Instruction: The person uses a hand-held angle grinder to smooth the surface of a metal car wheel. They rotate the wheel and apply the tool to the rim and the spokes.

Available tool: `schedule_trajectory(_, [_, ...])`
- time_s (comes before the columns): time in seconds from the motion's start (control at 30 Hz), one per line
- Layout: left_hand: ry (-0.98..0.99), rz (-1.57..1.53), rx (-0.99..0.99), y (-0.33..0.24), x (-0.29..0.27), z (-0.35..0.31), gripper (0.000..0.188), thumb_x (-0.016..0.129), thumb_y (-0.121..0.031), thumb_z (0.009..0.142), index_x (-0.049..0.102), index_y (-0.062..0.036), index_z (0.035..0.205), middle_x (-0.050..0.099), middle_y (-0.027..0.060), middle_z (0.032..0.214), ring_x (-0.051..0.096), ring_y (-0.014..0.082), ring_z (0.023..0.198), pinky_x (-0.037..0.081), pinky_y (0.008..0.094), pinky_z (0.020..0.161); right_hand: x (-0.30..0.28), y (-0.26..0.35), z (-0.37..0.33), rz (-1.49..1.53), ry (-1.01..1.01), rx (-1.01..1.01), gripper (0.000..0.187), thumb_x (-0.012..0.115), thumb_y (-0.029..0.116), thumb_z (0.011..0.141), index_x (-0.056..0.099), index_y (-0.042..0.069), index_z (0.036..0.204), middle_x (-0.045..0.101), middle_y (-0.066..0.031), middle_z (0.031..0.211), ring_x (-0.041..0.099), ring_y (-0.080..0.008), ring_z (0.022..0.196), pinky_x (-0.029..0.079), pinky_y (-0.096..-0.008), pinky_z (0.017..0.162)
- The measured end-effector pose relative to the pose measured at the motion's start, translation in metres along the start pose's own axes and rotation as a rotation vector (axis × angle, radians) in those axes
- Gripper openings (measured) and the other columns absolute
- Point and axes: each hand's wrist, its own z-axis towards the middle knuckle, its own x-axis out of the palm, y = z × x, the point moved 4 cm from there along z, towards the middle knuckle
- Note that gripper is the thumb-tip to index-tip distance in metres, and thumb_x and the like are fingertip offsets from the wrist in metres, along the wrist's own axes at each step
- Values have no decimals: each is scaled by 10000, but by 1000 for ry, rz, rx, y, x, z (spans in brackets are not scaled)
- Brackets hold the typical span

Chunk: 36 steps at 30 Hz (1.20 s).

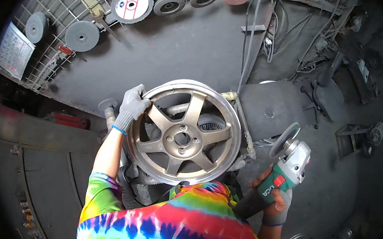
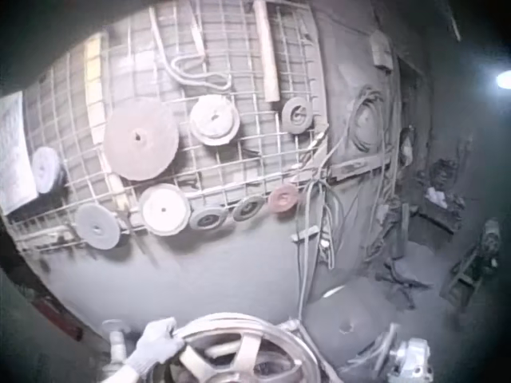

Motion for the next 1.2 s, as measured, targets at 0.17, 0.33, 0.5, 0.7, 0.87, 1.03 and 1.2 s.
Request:
schedule_trajectory(0.17, [38,-70,-17,19,6,-2,141,635,-164,720,583,-38,756,624,209,792,632,400,822,496,468,739,23,-20,6,6,29,-21,830,821,325,779,383,-12,1398,604,-157,1093,641,-338,954,542,-511,803])
schedule_trajectory(0.33, [119,-197,2,27,-2,-3,190,676,-221,767,614,-46,814,612,182,822,626,383,835,493,461,751,38,-39,26,-16,19,22,796,803,318,799,384,-22,1384,610,-186,1103,650,-348,964,551,-515,823])
schedule_trajectory(0.5, [-193,-71,303,35,-1,-29,403,696,-234,819,635,-65,1180,630,163,976,618,368,891,505,447,760,52,-43,40,-7,23,63,803,815,300,787,383,-36,1376,614,-190,1110,653,-357,967,550,-521,827])
schedule_trajectory(0.7, [-310,170,329,-23,8,-28,573,731,-213,817,559,23,1311,615,227,1138,586,394,1084,471,484,900,38,-47,65,-68,-84,155,828,840,278,755,389,-19,1383,627,-169,1113,671,-360,931,568,-498,793])
schedule_trajectory(0.87, [-231,223,461,-64,19,7,547,712,-210,768,595,-12,1264,624,173,1119,575,376,1136,435,498,973,28,-51,70,-50,-162,176,885,849,356,716,400,-13,1382,633,-143,1084,689,-328,895,590,-476,743])
schedule_trajectory(1.03, [-137,287,578,-101,42,23,539,664,-310,782,600,-41,1245,614,121,1194,516,317,1242,372,525,1031,20,-46,77,-146,-123,189,881,837,399,711,412,-24,1356,633,-140,1064,691,-305,899,594,-461,742])
schedule_trajectory(1.2, [-164,353,562,-100,38,23,495,651,-328,827,612,-82,1255,636,99,1186,519,317,1254,366,538,1041,26,-41,80,-152,-136,153,873,811,420,726,404,-29,1355,633,-136,1040,683,-284,860,586,-434,708])
